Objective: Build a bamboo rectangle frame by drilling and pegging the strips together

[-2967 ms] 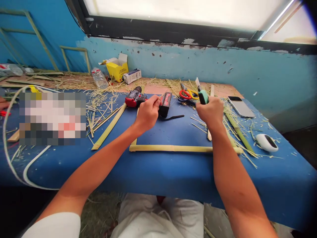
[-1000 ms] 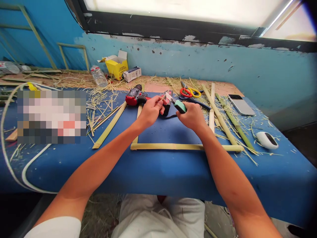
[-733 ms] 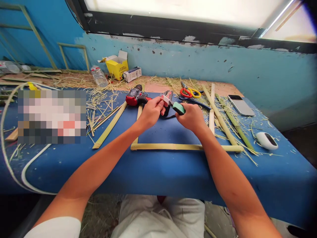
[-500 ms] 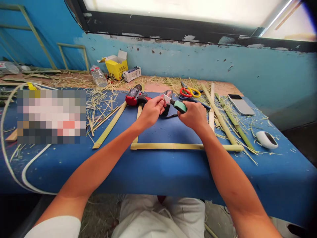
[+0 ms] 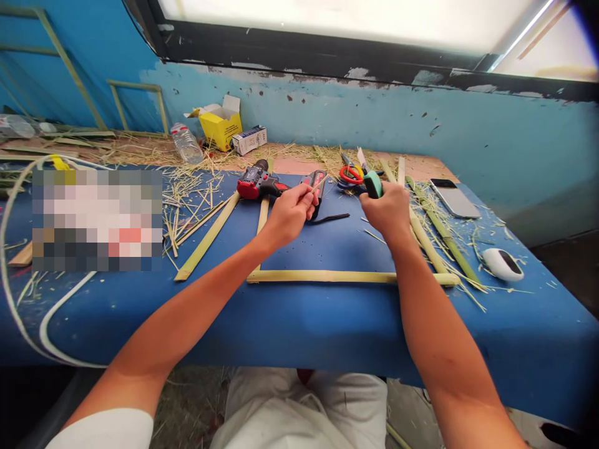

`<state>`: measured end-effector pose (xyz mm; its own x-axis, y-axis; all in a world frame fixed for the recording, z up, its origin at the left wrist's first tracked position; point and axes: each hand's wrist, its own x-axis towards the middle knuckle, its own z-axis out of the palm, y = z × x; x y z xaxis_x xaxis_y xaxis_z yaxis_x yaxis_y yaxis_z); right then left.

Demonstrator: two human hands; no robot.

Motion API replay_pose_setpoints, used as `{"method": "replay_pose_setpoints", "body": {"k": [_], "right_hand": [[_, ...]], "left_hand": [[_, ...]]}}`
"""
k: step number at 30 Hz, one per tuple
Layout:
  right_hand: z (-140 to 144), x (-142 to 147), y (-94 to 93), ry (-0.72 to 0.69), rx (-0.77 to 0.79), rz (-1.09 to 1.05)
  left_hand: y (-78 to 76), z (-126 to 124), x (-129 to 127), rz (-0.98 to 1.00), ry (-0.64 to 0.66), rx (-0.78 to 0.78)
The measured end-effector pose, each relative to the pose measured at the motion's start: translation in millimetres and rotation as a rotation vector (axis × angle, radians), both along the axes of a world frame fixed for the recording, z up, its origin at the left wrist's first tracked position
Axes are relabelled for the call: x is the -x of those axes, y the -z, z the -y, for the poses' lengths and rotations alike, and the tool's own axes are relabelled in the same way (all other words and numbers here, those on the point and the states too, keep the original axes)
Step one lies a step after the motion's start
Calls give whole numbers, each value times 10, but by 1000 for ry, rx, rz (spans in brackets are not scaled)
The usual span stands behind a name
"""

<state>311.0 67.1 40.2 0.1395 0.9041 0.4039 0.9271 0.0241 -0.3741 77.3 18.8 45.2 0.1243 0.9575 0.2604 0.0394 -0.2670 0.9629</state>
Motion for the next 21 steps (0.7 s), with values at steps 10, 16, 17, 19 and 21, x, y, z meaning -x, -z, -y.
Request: {"method": "replay_pose_setpoints", "body": {"k": [10,16,17,19,21], "right_hand": [[178,291,47,-347,-6,3],[240,364,36,-383,88,116],[246,372,33,-367,88,134],[246,374,29,-303,81,167],[220,343,24,-232,68,199]], "left_hand": [[-105,53,7,0,-14,99],[-74,24,12,6,-11,87],[-70,20,13,4,-13,86],[-66,17,13,8,-14,100],[-70,22,12,24,-2,142]]}}
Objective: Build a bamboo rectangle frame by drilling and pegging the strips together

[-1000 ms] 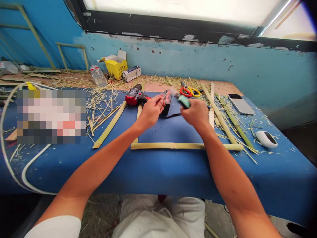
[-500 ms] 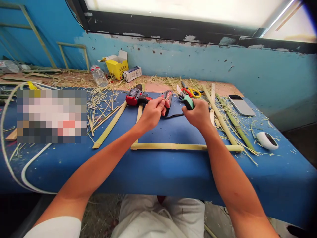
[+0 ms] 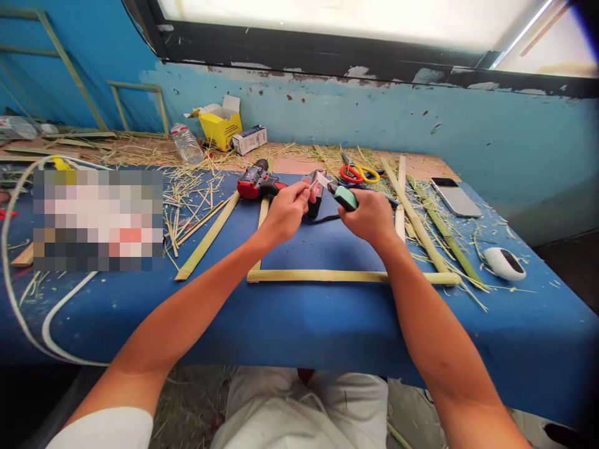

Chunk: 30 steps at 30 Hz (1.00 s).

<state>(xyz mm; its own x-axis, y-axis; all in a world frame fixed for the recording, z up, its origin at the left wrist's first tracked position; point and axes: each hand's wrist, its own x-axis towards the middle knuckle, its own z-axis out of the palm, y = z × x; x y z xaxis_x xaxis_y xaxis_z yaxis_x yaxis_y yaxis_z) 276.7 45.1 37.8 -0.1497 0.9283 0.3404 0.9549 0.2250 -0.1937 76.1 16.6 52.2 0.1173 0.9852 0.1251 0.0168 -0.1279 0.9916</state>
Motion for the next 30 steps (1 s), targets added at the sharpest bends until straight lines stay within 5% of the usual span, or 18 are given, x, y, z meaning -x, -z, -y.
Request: {"method": "replay_pose_setpoints", "body": {"k": [9,18,30], "right_hand": [[-263,-525,-88,393,-121,-223],[-6,-18,-3,-122,-48,-188],[61,39,-6,-142,-1,-64]], "left_hand": [[-63,55,14,127,101,122],[-82,54,18,128,66,105],[-118,69,-34,92,20,40]]}}
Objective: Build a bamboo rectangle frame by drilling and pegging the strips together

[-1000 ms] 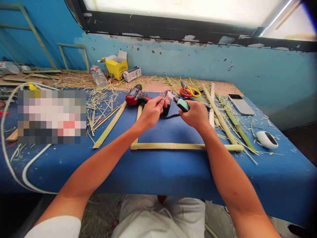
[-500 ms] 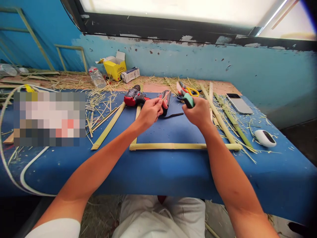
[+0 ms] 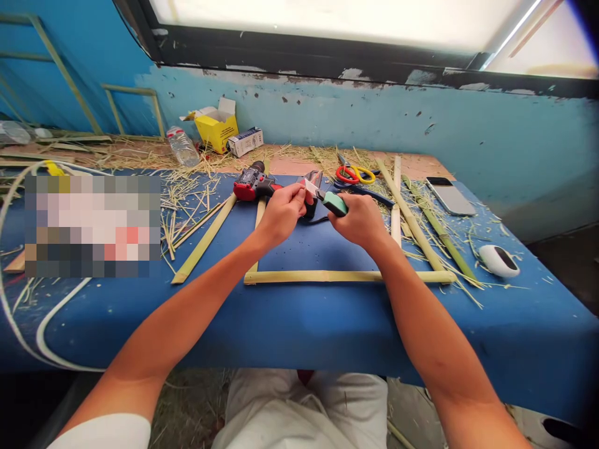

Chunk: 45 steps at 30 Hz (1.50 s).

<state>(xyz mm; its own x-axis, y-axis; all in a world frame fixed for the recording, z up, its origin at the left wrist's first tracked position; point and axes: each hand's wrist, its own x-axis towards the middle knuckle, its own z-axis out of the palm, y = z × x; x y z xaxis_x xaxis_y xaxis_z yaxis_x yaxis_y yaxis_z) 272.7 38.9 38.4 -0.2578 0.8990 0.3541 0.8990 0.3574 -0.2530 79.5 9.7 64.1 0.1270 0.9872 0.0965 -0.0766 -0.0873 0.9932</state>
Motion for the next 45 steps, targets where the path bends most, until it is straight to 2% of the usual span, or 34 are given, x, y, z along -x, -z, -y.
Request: {"method": "replay_pose_setpoints", "body": {"k": [4,6,8,11,13,15,20,22,25,30,33,36,38,40,45], "right_hand": [[3,27,-2,80,-28,63],[-53,-46,-9,128,-46,59],[-160,-219,-18,227,-64,-2],[-344,-570,-31,463,-105,-114],[-410,-720,-36,543,-116,-154],[-400,-712,-35,499,-122,-181],[-160,-260,-22,64,-81,-136],[-71,-116,-26,-13,-39,-73],[2,-27,-36,11,-13,18],[-27,-49,-30,148,-47,118],[-130,-200,-32,268,-53,65],[-232,-419,-54,485,-95,-59],[-255,-489,-70,536,-111,-94],[-231,-450,-77,472,-97,-102],[-88,-158,-63,171,-67,-82]], "left_hand": [[20,-15,6,3,-6,21],[16,-4,15,14,5,52],[2,24,21,32,49,83],[-20,69,18,59,110,97],[-20,78,14,64,104,91],[-9,65,15,60,83,85],[8,25,39,51,34,55],[2,28,42,45,25,48],[-7,38,31,35,20,41],[-1,8,17,40,31,92],[5,-12,29,40,36,132],[6,-10,44,43,41,120],[9,-6,49,37,39,104],[18,-8,50,21,27,88],[49,-27,59,-12,6,14]]}}
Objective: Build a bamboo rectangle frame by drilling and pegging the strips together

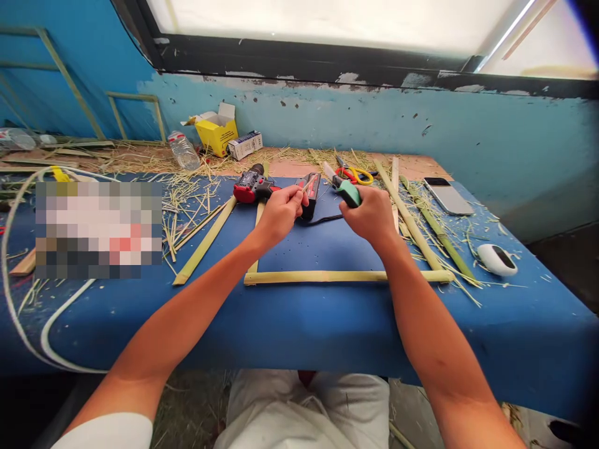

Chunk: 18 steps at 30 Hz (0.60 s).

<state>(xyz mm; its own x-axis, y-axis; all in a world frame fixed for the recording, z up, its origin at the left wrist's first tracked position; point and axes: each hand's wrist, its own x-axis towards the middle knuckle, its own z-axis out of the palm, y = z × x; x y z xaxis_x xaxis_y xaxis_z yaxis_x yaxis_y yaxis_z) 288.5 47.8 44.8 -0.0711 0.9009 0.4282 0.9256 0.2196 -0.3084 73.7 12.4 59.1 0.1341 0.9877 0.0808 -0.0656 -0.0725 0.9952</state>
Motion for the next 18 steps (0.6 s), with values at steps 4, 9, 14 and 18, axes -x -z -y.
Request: {"method": "replay_pose_setpoints", "body": {"k": [4,9,14,18], "right_hand": [[79,97,5,-73,61,58],[119,141,-1,-93,86,95],[3,-1,22,10,52,80],[-115,-194,37,139,2,25]], "left_hand": [[16,-1,-2,-32,-1,-30],[41,-2,-13,-92,-13,-94],[56,4,-1,-163,-48,-146],[31,28,-14,-170,-52,-177]]}}
